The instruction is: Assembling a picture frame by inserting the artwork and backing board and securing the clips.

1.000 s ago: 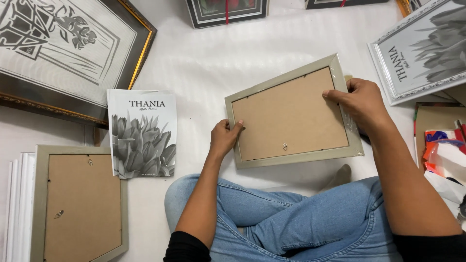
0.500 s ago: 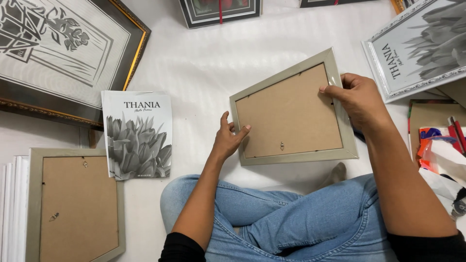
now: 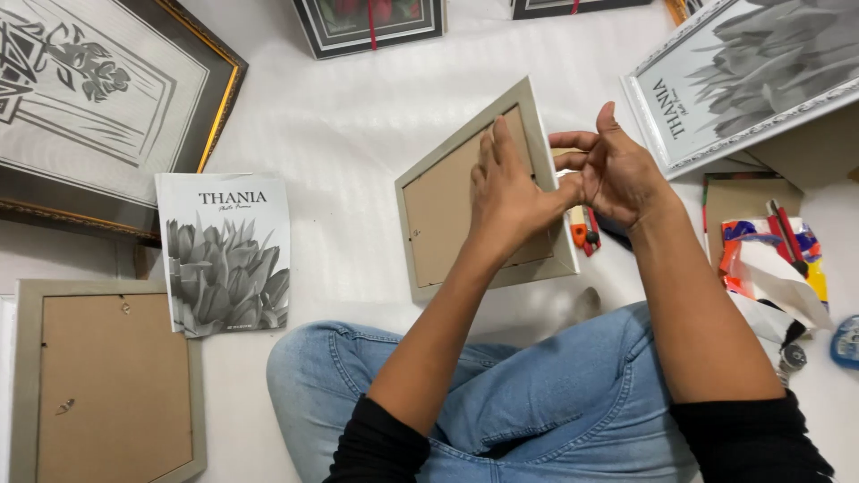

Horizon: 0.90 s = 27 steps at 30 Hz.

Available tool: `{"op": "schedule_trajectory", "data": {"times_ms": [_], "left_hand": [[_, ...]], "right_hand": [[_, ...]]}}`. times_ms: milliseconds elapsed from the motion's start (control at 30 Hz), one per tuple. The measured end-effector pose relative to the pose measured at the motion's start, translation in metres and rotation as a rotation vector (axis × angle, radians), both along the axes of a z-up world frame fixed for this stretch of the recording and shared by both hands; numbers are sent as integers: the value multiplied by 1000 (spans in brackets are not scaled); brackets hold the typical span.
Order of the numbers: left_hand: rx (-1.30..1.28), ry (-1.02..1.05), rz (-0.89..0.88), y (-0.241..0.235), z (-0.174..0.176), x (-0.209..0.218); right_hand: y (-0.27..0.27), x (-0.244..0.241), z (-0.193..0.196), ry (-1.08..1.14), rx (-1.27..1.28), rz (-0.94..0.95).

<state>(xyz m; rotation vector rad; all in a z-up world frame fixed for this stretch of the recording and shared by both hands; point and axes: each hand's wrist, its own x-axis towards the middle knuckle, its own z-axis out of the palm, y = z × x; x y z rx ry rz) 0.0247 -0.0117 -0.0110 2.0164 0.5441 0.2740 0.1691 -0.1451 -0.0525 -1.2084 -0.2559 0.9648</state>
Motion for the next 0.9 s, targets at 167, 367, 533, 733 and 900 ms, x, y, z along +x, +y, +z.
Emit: {"op": "schedule_trajectory", "data": {"times_ms": [167, 367, 533, 733, 900], "left_hand": [[-3, 64, -13, -6, -9, 6], [-29, -18, 27, 6, -11, -10], [-119, -42, 66, 24, 13, -38], [-194, -84, 116, 57, 52, -79], [-356, -223, 48, 87, 41, -102]], "right_hand": [[-48, 48, -60, -391, -529, -106], [-107, 97, -189, -814, -1370, 84], [-72, 56, -125, -707, -1508, 27], [-53, 26, -50, -838, -1226, -519], [0, -44, -16, -508, -308, -521]]}}
